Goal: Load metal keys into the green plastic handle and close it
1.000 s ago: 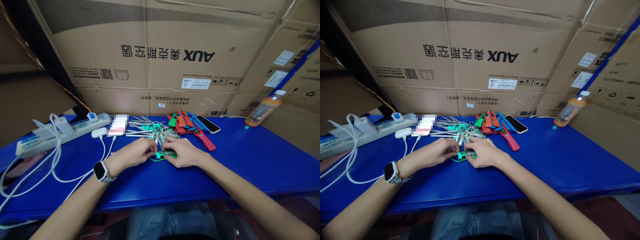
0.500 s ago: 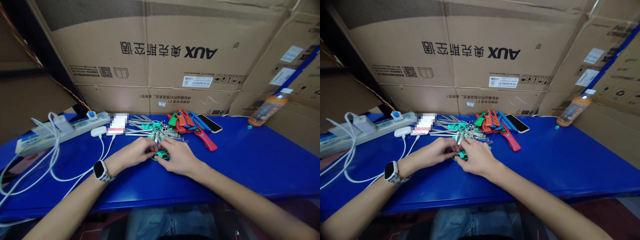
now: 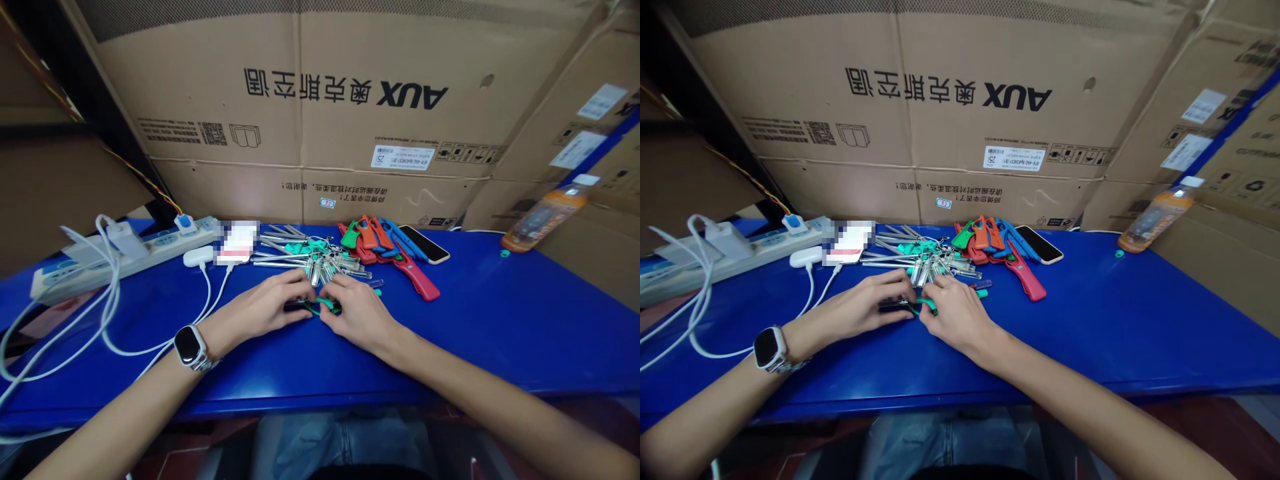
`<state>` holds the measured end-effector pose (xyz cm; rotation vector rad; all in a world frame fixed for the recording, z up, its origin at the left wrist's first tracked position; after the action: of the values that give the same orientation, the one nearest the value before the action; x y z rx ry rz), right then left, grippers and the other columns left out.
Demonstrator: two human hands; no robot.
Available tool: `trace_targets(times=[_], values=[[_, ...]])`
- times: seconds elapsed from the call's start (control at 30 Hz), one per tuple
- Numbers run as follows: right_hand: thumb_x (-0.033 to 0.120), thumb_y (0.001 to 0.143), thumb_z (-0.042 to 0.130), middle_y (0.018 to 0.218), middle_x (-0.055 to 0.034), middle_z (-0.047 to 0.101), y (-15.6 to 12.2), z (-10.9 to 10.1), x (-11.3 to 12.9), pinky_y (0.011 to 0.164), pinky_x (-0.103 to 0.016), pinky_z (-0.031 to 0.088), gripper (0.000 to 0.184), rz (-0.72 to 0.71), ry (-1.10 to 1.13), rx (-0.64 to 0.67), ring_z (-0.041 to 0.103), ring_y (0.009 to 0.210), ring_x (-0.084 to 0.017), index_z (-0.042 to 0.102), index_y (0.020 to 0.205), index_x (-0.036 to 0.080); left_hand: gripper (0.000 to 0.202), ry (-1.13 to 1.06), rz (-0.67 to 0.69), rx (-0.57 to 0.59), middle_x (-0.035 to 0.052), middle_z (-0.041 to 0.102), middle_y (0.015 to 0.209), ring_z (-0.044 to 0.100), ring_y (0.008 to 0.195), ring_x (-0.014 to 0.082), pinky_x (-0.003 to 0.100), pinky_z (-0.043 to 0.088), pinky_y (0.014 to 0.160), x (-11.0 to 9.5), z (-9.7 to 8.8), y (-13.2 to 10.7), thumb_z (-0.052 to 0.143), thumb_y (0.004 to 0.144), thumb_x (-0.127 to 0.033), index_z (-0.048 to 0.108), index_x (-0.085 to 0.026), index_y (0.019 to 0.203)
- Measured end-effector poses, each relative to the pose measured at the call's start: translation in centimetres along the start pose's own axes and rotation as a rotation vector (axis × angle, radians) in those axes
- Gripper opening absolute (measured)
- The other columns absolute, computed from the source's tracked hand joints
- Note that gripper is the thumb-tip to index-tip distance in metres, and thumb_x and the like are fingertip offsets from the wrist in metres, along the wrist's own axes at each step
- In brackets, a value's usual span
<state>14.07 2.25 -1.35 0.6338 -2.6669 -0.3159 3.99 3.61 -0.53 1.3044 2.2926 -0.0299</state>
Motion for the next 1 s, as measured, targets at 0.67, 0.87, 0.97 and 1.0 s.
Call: trace_targets(times=[0.67,0.87,0.97,1.0], values=[[0.019,0.088,0.056,0.089,-0.0062,0.063,0.1,-0.2,0.2,0.084,-0.031,0.047,0.013,-0.104,0.032,-0.080,0.058,0.093,-0.019,0.068,0.090,0.017,0.021,0.135,0.064,0.007,0.0058,0.060,0.095,0.059,0.087,0.0172,0.027,0.046,0.078,-0.1,1.2,-0.3,0.049,0.098,-0.028,0.067,-0.018,0.091],[0.019,0.087,0.058,0.086,-0.0060,0.061,0.4,0.1,0.1,0.078,-0.030,0.048,0.012,-0.078,-0.025,-0.028,0.059,0.090,-0.020,0.069,0.085,0.016,0.022,0.102,0.078,-0.013,0.0049,0.060,0.092,0.058,0.084,0.0162,0.027,0.046,0.077,0.1,1.2,-0.3,0.051,0.097,-0.029,0.069,-0.018,0.090],[0.018,0.087,0.058,0.085,-0.0058,0.060,0.4,0.0,0.1,0.077,-0.030,0.048,0.011,-0.080,-0.030,-0.046,0.059,0.087,-0.020,0.069,0.084,0.016,0.023,0.113,0.096,-0.017,0.0046,0.059,0.088,0.057,0.080,0.0158,0.026,0.045,0.074,0.0,1.1,-0.3,0.051,0.097,-0.027,0.069,-0.017,0.089],[0.017,0.087,0.058,0.084,-0.0056,0.059,0.4,0.0,0.1,0.077,-0.030,0.048,0.011,-0.080,-0.024,-0.053,0.059,0.086,-0.019,0.068,0.084,0.016,0.023,0.117,0.103,-0.021,0.0045,0.059,0.086,0.057,0.079,0.0156,0.026,0.045,0.072,0.0,1.1,-0.3,0.051,0.097,-0.027,0.070,-0.017,0.089]])
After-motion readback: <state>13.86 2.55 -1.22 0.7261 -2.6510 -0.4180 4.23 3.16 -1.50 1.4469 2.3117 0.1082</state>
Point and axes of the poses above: each hand's wrist, its own y-axis towards the middle knuckle, its own z-axis out of the palm, x = y × z, the point moved 9 cm from there along y, towards the middle knuckle
